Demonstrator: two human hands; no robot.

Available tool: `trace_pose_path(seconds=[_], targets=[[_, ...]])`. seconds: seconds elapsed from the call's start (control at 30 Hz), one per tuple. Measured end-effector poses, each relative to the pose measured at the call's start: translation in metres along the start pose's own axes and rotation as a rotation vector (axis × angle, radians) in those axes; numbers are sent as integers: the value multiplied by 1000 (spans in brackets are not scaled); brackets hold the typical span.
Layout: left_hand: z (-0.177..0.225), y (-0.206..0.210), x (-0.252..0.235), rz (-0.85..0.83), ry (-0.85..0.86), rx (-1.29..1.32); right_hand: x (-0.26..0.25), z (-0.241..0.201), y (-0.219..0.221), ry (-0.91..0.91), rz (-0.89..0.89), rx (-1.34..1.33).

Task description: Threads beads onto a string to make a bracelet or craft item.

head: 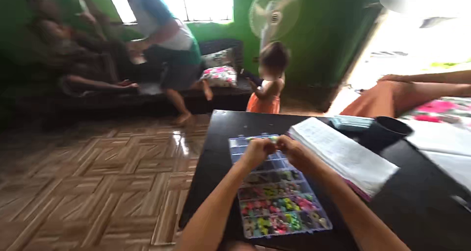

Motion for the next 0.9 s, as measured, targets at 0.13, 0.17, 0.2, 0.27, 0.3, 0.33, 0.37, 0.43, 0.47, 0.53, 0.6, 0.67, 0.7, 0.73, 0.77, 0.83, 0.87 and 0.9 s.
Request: trace_pose_path(seconds=[0.13, 0.17, 0.2, 0.27, 0.3, 0.33, 0.37, 0.43, 0.47, 0.53, 0.6, 0.67, 0.7, 0.73, 0.77, 0.83, 0.87, 0.9], targets=[[4, -4, 1, 41, 45, -90, 0, 0, 2, 21, -6, -36], [4, -6, 1, 50, 54, -87, -1, 1, 3, 28, -9, -35], [4, -7, 1, 55, 55, -85, -1, 1, 5, 36, -14, -33], [5, -8, 2, 51, 44, -90, -1, -1, 6, 34, -13, -21], [6, -8, 1, 48, 45, -96, -1, -1, 6, 28, -14, -13], [6, -8, 1, 42, 52, -102, -2, -2, 6, 16, -11, -4], [6, -8, 1, 33, 61, -108, -3, -3, 4, -4, 1, 8], [6, -9, 1, 23, 76, -116, -3, -3, 1, -50, 30, 40], [7, -9, 1, 20, 81, -115, -3, -2, 0, -77, 51, 51], [7, -9, 0, 23, 87, -115, -3, -2, -2, -96, 61, 62], [6, -11, 0, 26, 85, -122, -3, -1, -3, -106, 64, 72], [5, -11, -1, 32, 82, -121, -2, -1, -4, -132, 92, 78], [4, -10, 0, 35, 78, -120, -1, 0, -4, -143, 112, 71], [3, -10, 0, 40, 76, -115, 0, 1, -5, -152, 135, 65], [4, -12, -1, 45, 73, -108, 0, 2, -7, -156, 159, 60], [5, -14, -1, 41, 50, -96, 0, 3, -11, -141, 192, 40], [5, -14, -1, 38, 41, -96, 1, 4, -13, -135, 199, 37], [5, -14, -1, 35, 36, -99, 1, 5, -13, -130, 199, 36]])
Point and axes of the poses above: each hand's wrist, its own x-axis away from the middle knuckle, its own y-axis out of the palm, z = x × y, the point moved 4 cm from there along -x, towards the middle knuckle, and after that the axes turned 6 degrees about -y, right-handed, at the moved point
